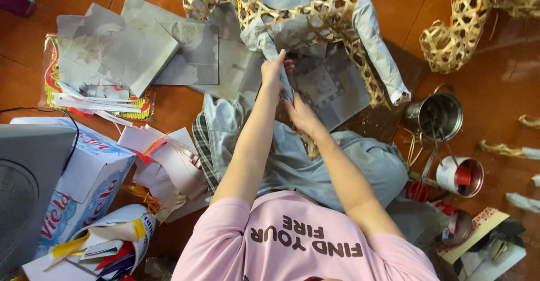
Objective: Wrapping a woven bamboo giraffe structure with paper and adhesive.
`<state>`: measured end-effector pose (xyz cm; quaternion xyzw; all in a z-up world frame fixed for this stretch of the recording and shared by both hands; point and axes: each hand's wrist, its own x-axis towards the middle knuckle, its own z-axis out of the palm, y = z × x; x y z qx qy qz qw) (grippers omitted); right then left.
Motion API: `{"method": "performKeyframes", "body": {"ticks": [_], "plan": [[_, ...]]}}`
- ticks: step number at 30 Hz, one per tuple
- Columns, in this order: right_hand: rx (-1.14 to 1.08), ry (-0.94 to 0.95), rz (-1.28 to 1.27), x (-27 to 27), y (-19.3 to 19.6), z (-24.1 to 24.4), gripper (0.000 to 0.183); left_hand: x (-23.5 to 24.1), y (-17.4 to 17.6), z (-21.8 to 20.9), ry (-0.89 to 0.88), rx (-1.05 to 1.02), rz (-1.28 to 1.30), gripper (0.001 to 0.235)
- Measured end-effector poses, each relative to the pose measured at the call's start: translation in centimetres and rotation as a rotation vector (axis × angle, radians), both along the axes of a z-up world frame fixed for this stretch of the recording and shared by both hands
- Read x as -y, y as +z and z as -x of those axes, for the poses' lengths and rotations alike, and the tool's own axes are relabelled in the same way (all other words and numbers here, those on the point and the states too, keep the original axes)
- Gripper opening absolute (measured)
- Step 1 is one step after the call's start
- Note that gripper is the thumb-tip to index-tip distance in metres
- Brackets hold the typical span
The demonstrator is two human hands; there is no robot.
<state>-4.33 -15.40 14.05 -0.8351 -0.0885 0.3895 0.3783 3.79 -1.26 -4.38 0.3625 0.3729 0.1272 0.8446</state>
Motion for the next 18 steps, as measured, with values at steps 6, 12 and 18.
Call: {"method": "performKeyframes", "body": {"ticks": [6,12,18], "plan": [[0.222,0.097,-0.097,2.4,-6.6,-0.5,0.047,-2.1,-3.9,-1.9,-0.188,0.036,0.537,0.040],[-0.170,-0.023,-0.182,2.8,0.9,0.9,0.063,-2.9,1.6,-0.2,-0.099,-0.127,0.349,0.060],[-0.421,-0.102,-0.286,8.7,1.0,4.5,0.069,-4.2,7.1,3.3,-0.012,-0.455,-1.180,0.050]]}}
